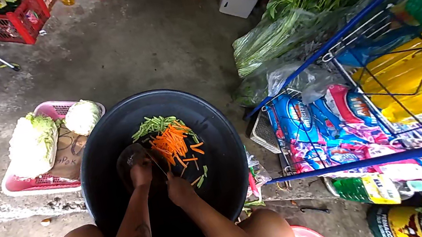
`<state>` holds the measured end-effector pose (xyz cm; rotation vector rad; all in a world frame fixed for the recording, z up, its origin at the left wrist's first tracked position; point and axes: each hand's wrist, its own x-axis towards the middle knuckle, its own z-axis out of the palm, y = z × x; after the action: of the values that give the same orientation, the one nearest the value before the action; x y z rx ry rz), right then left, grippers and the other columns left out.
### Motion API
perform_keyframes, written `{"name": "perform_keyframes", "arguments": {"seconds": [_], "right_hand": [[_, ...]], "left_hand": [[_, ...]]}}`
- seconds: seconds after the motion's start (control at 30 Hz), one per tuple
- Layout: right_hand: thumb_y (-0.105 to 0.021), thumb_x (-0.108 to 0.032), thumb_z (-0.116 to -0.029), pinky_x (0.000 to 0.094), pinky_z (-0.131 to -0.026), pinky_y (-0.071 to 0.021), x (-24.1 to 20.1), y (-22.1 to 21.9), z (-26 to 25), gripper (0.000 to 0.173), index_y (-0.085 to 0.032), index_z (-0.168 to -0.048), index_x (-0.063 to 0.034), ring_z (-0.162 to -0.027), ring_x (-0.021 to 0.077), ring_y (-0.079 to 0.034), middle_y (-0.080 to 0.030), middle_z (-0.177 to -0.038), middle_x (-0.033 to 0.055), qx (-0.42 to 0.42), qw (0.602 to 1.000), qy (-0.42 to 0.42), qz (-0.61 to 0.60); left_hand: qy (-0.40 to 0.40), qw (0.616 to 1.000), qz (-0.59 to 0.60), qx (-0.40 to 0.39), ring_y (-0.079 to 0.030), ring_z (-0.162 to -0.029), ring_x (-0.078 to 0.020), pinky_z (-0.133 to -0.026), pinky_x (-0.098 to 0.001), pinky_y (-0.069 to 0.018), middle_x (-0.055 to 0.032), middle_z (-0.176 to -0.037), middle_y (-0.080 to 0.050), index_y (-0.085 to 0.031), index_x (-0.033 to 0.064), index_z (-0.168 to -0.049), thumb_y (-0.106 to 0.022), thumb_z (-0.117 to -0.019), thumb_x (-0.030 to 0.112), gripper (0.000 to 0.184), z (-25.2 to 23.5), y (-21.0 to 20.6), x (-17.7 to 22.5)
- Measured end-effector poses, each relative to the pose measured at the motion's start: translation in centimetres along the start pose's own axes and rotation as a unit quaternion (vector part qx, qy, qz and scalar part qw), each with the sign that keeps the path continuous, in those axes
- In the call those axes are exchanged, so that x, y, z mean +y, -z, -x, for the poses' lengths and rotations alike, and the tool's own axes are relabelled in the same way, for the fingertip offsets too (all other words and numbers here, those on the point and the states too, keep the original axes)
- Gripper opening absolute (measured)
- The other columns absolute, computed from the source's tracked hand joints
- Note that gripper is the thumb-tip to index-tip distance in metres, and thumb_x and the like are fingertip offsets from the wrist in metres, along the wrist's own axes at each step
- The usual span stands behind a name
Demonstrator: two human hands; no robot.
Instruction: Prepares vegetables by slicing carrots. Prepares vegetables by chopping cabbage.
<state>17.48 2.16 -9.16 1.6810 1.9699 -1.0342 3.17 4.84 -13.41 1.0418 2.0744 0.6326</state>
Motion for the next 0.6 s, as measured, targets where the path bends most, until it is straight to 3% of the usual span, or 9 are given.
{"name": "perform_keyframes", "arguments": {"seconds": [0.33,0.6], "right_hand": [[-0.035,-0.025,-0.1126,0.0579,-0.100,-0.0532,-0.3,0.9,1.0,0.048,-0.031,-0.160,-0.0155,-0.122,0.0387,-0.066,-0.066,-0.132,0.0206,-0.002,1.000,0.008,0.001],[-0.043,-0.026,-0.1104,0.0614,-0.100,-0.0520,1.3,2.4,6.7,0.049,-0.034,-0.157,-0.0129,-0.127,0.0410,-0.062,-0.062,-0.137,0.0224,-0.070,0.996,-0.048,0.035]], "left_hand": [[-0.014,0.999,-0.032,0.019,-0.065,-0.121,-0.0336,-0.108,-0.0505,-0.0489,-0.0205,-0.127,-0.068,-0.067,0.0011,-0.126,-0.054,-0.1069,0.018,0.029,0.7,-0.5,0.4],[-0.027,0.999,-0.034,0.021,-0.066,-0.121,-0.0326,-0.107,-0.0508,-0.0493,-0.0177,-0.125,-0.069,-0.069,0.0023,-0.122,-0.057,-0.1044,0.017,0.026,0.4,-0.7,-0.1]]}}
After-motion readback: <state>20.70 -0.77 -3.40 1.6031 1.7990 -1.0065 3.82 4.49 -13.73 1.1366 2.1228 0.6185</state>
